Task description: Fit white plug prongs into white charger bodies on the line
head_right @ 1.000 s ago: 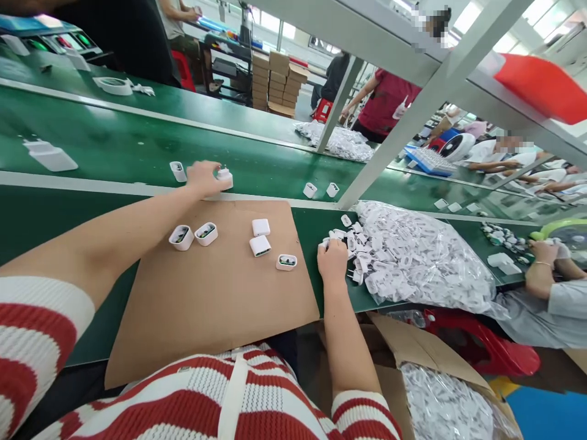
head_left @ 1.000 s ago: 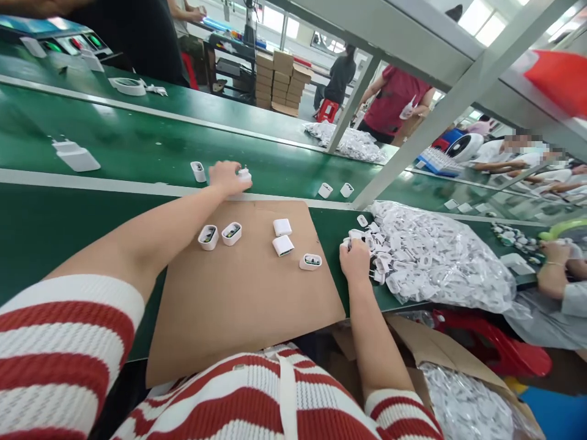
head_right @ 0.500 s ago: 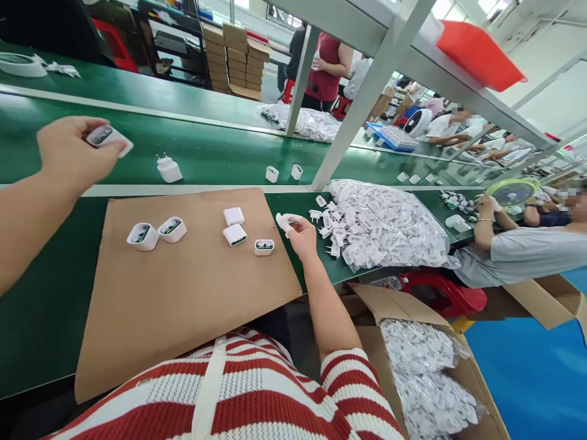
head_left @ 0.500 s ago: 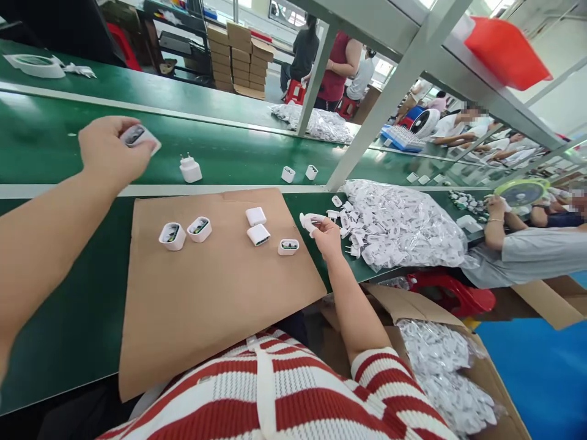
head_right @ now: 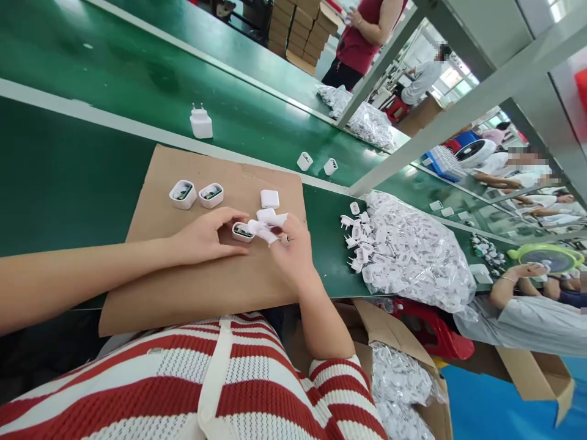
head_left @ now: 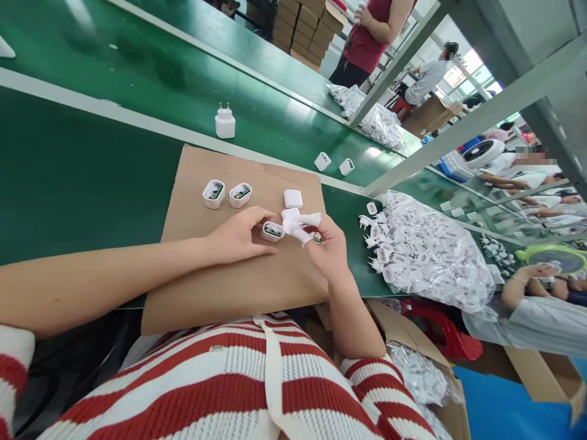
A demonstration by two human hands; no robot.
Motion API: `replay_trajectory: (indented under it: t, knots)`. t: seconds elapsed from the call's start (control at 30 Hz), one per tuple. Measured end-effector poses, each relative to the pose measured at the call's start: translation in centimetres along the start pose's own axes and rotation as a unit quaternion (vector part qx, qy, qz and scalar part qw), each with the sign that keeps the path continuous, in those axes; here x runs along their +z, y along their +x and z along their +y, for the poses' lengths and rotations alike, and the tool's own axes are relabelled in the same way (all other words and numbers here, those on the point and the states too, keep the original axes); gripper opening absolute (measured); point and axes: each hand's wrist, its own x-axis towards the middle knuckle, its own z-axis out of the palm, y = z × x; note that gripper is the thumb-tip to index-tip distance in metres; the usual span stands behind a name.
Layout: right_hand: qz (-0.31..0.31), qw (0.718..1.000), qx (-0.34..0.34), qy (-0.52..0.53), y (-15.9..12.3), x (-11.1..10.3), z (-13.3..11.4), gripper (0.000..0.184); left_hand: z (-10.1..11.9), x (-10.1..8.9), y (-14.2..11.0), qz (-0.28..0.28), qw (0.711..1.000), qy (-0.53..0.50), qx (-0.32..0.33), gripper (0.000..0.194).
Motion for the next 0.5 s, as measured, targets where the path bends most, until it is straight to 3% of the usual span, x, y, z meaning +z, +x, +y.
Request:
replay_trajectory:
  t: [0.1,0.23,0.37,0.5]
  knots:
    - [-0.059,0.981,-0.076,-0.169,-0.2,1.3,-1.2,0.027,-0.2,-0.1,0.2,0.009,1.000,-0.027,0.008,0.038]
    - [-0.091,0.942,-0.092,-0.308,0.1,2.2,-1.7,0.033,-0.2,0.0,0.1,0.020,0.998,-0.045,0.027,0.034]
    - [-0.112,0.923,-0.116,-0.349,0.4,2.4,-1.5,0.033,-0.2,0.0,0.0,0.022,0.998,-0.052,0.038,0.032]
    - [-0.116,0.926,-0.146,-0.329,0.6,2.1,-1.5,0.034,-0.1,-0.2,0.1,0.013,0.998,-0.051,0.036,0.029]
